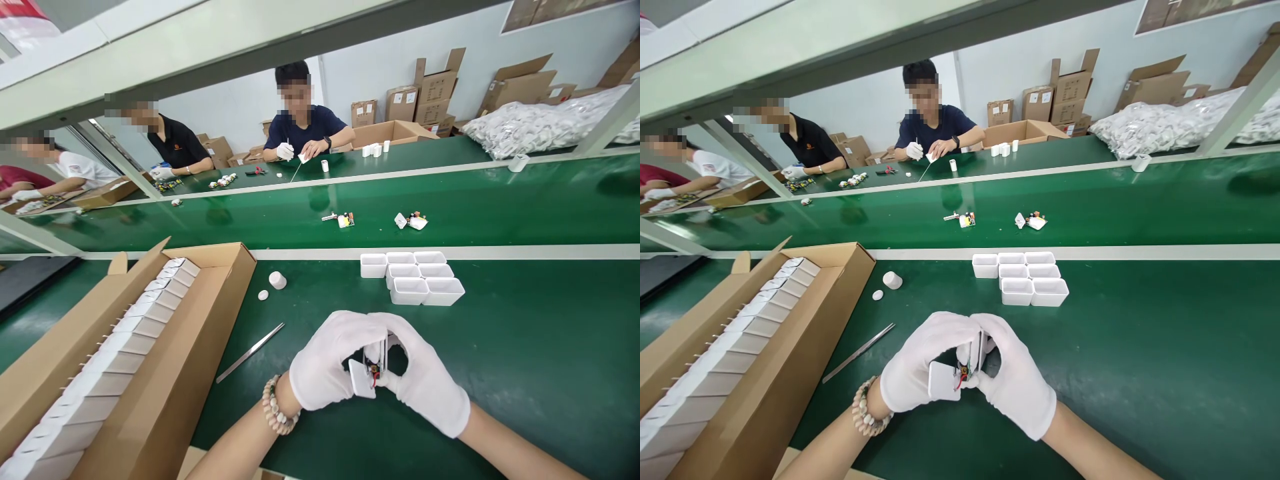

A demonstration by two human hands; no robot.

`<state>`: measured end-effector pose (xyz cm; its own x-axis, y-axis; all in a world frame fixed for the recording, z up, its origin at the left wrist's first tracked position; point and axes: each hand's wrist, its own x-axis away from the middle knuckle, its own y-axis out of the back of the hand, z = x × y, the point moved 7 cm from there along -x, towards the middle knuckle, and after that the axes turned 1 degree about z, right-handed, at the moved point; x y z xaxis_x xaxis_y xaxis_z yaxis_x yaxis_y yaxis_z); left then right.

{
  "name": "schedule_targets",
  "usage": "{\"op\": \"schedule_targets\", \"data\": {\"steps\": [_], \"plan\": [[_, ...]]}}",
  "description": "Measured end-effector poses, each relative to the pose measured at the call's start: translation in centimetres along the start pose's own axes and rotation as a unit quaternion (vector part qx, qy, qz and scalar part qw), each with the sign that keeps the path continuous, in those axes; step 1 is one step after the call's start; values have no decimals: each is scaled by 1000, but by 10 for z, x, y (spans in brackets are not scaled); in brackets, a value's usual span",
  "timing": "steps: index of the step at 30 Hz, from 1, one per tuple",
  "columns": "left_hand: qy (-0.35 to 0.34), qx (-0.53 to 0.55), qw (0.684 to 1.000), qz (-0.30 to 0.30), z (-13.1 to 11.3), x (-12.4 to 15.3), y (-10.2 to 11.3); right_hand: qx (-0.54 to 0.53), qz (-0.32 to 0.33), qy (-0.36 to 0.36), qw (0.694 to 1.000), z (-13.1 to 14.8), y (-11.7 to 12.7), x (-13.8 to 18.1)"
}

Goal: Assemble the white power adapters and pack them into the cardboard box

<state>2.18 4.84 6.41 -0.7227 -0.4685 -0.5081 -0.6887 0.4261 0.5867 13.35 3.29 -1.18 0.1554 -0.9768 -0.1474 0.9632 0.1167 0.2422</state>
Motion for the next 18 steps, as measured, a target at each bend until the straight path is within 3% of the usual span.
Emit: {"op": "schedule_targets", "data": {"steps": [12, 18], "plan": [[17, -50, 999, -2, 4, 1, 0, -6, -22, 13, 1000, 1, 1, 2], [70, -85, 994, -14, 17, 12, -2, 16, -86, 52, 995, 5, 11, 4]]}}
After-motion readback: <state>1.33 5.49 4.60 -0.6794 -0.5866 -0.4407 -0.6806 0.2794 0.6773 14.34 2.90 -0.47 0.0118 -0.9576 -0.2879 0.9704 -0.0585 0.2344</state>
